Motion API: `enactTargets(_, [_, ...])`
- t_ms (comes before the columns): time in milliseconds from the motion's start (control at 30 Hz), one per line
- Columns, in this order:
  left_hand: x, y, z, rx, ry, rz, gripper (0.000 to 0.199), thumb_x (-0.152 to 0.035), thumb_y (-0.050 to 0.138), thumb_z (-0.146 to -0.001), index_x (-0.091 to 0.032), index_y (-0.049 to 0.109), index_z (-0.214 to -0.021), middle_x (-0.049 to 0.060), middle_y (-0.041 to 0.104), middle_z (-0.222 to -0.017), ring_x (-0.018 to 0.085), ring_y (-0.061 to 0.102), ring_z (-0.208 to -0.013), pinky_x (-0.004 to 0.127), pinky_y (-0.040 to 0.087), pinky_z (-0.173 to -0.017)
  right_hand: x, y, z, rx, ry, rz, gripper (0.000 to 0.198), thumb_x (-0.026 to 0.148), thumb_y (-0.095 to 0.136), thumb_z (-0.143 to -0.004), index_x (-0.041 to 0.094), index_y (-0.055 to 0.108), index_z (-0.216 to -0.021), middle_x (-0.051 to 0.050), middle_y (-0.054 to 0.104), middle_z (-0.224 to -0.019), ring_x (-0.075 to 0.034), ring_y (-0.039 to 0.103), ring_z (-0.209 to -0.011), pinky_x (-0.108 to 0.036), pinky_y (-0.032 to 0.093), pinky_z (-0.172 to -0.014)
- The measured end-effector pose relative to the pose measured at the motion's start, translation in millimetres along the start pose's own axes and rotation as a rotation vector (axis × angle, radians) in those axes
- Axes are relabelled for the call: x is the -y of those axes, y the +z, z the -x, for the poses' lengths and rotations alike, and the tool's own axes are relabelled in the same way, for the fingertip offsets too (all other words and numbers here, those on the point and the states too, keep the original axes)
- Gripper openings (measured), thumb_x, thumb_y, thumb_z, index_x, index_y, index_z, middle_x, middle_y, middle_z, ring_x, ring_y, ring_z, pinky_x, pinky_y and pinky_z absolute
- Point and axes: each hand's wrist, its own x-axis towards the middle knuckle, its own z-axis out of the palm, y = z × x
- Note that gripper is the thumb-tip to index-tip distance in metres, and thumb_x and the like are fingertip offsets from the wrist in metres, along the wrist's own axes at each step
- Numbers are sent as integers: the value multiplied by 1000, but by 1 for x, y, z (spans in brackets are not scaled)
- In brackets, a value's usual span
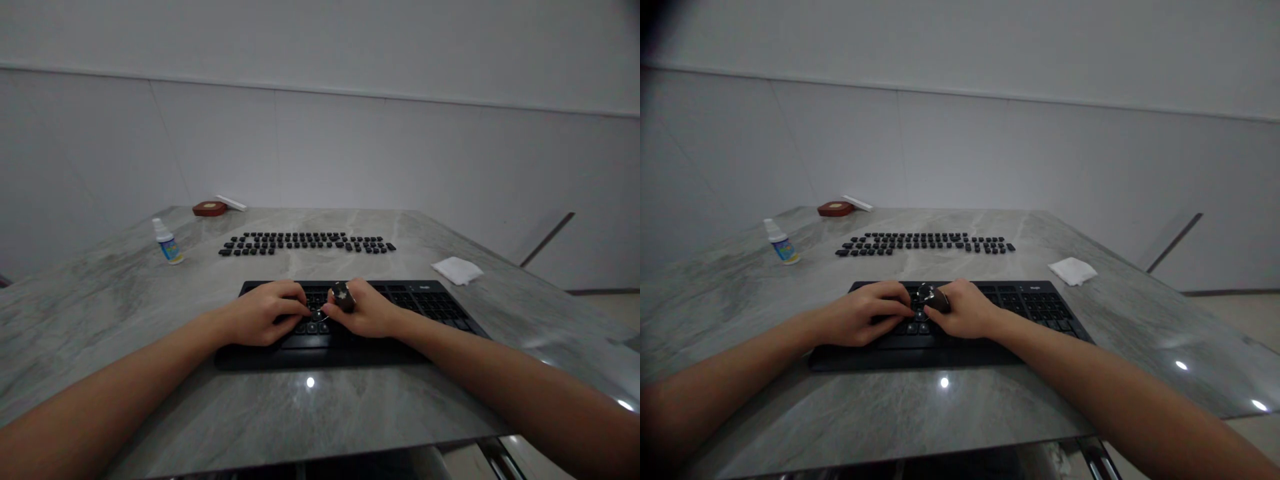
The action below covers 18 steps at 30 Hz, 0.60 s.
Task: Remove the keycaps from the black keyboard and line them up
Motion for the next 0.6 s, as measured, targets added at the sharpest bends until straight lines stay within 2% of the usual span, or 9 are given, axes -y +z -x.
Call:
enactTargets(67, [-1, 0, 0, -5, 6, -2, 23, -11, 50, -90, -13, 69, -101, 12, 64, -97, 19, 62, -88, 33, 54, -79, 2, 0, 0, 6, 12, 6, 16, 22, 58, -81, 15, 59, -68, 3, 53, -58, -9, 44, -53, -21, 32, -53])
enactTargets(133, [-1, -1, -1, -8, 3, -8, 22, -12, 50, -89, -13, 69, -101, 12, 64, -95, 20, 62, -87, 33, 54, -78, 4, -1, -1, 9, 24, 11, 6, 19, 60, -79, 15, 65, -80, 1, 61, -66, -10, 50, -57, -21, 35, -56])
enactTargets(233, [0, 0, 0, -4, 5, -3, 24, -11, 51, -89, -14, 68, -106, 12, 64, -99, 21, 62, -90, 35, 54, -80, 7, -1, -1, 16, 50, 11, 22, 18, 61, -78, 18, 66, -99, -2, 69, -80, -14, 59, -66, -23, 39, -63])
enactTargets(433, [4, 1, 2, 13, 1, 1, 26, -12, 50, -90, -15, 69, -108, 13, 64, -104, 23, 61, -98, 38, 53, -86, 11, 2, -3, 14, 183, 68, 13, 18, 61, -78, 18, 67, -89, -4, 70, -82, -17, 61, -72, -25, 40, -65])
enactTargets(600, [2, 0, 1, 17, 5, 11, 26, -12, 50, -91, -14, 69, -107, 14, 65, -105, 22, 61, -97, 38, 53, -86, 15, 4, -2, -8, 211, 78, 12, 19, 60, -78, 19, 68, -87, -4, 71, -82, -19, 63, -75, -26, 40, -66])
